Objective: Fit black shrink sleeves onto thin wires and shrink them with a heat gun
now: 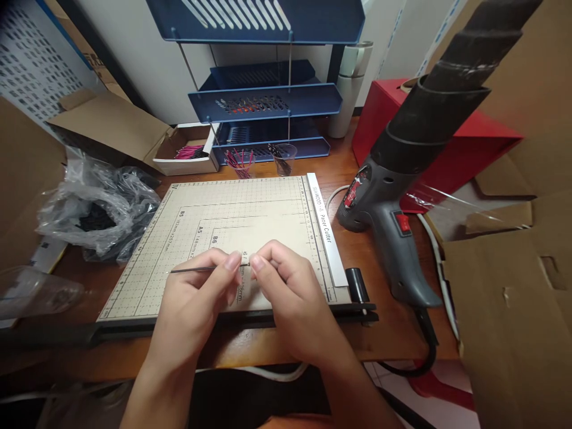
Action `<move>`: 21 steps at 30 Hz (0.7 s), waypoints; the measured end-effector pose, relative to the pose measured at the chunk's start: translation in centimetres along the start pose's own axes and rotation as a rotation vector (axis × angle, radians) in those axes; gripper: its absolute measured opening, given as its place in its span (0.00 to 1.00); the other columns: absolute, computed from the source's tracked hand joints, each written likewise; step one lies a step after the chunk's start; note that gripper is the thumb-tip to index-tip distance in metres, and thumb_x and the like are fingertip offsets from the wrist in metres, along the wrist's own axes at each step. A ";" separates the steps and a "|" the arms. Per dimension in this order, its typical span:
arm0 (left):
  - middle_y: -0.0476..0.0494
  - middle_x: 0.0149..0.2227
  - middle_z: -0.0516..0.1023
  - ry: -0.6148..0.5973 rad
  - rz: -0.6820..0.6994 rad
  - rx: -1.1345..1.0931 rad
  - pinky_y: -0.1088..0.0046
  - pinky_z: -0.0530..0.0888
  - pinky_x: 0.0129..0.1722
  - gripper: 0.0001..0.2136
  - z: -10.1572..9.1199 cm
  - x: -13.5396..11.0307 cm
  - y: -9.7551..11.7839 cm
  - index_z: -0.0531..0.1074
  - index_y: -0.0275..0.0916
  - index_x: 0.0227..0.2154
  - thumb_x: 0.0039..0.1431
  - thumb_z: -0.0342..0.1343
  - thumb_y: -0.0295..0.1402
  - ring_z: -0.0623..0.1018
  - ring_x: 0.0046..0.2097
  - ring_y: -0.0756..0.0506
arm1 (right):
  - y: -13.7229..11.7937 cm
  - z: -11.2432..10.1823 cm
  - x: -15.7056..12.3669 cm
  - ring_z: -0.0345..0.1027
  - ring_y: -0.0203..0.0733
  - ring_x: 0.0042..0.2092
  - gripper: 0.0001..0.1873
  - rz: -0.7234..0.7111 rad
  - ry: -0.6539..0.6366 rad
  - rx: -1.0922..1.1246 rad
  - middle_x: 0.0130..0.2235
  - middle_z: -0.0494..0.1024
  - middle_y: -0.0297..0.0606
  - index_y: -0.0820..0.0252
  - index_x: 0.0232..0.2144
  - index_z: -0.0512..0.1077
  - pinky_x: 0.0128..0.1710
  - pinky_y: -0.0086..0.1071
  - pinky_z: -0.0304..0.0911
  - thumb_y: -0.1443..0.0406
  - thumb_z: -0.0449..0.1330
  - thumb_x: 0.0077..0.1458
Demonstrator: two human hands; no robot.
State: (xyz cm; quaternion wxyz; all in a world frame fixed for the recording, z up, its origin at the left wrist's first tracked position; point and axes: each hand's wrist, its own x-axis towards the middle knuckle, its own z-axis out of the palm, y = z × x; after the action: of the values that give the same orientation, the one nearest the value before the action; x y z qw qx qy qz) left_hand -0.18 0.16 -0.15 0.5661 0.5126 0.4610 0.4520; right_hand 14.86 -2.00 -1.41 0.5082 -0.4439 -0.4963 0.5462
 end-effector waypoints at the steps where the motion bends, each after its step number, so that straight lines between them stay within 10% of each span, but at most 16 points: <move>1: 0.53 0.18 0.66 -0.011 0.001 -0.013 0.76 0.60 0.23 0.18 -0.1 0.0 -0.1 0.72 0.38 0.21 0.66 0.63 0.40 0.62 0.22 0.53 | 0.0 0.0 0.0 0.48 0.29 0.28 0.23 0.009 0.009 -0.003 0.26 0.57 0.28 0.61 0.28 0.64 0.28 0.25 0.49 0.54 0.56 0.73; 21: 0.51 0.19 0.67 0.049 -0.037 -0.197 0.76 0.58 0.23 0.17 -0.3 0.1 -0.5 0.73 0.37 0.22 0.65 0.66 0.39 0.63 0.22 0.54 | 0.2 -0.1 0.2 0.47 0.29 0.26 0.22 0.035 0.095 -0.085 0.24 0.56 0.28 0.61 0.28 0.64 0.26 0.27 0.46 0.53 0.56 0.71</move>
State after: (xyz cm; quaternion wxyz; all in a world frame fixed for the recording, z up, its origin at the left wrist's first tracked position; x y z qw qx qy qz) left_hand -0.49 0.25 -0.68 0.6104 0.4347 0.4374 0.4972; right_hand 14.95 -1.83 -1.59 0.5023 -0.4992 -0.4867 0.5115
